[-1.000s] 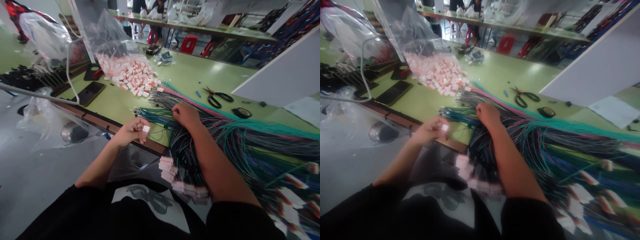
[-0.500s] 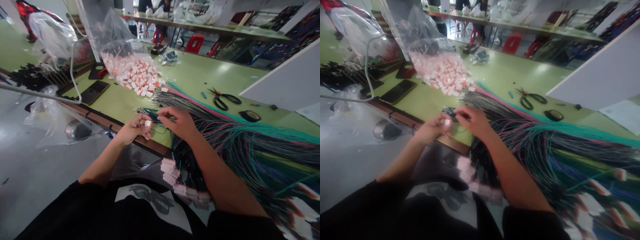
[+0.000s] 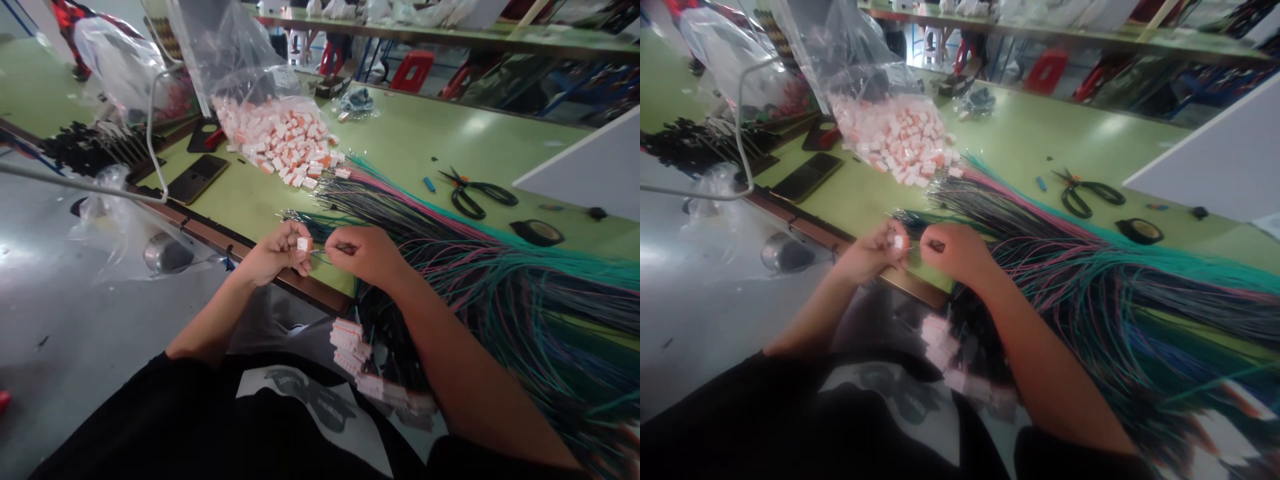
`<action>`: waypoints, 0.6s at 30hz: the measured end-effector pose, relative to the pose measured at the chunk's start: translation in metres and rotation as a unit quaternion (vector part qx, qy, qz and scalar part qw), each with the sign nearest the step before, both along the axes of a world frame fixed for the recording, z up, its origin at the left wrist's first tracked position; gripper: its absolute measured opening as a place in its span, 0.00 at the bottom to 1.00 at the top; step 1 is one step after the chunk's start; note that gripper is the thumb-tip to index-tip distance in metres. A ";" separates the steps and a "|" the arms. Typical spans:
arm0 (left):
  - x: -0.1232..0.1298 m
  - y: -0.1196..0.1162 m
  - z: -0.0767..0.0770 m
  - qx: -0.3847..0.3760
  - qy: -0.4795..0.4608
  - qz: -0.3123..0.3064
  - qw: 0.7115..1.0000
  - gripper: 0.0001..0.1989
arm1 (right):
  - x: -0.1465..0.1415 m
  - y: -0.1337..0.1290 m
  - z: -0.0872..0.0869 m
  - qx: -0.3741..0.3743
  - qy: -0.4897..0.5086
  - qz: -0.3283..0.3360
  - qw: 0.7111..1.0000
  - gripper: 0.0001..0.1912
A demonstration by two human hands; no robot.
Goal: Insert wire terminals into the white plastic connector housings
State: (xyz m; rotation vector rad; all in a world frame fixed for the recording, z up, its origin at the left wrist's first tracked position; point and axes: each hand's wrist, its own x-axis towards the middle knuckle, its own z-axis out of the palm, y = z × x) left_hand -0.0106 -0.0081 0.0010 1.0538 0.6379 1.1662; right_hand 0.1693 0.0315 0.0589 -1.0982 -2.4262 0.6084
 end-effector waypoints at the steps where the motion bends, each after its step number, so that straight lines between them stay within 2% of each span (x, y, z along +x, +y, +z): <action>1: 0.000 0.000 0.000 0.001 -0.001 0.002 1.000 0.19 | -0.001 -0.001 0.001 0.002 -0.006 -0.003 1.000 0.06; 8: 0.001 -0.002 0.001 0.003 0.007 0.013 1.000 0.18 | -0.004 -0.005 0.002 0.026 -0.054 -0.045 0.997 0.07; 12: 0.002 -0.002 0.001 0.006 0.013 0.022 1.000 0.18 | -0.005 -0.006 0.001 0.047 -0.063 -0.048 0.996 0.07; 18: 0.005 -0.003 0.001 0.014 0.032 0.042 0.998 0.20 | -0.009 -0.009 0.000 0.028 -0.064 -0.040 0.997 0.07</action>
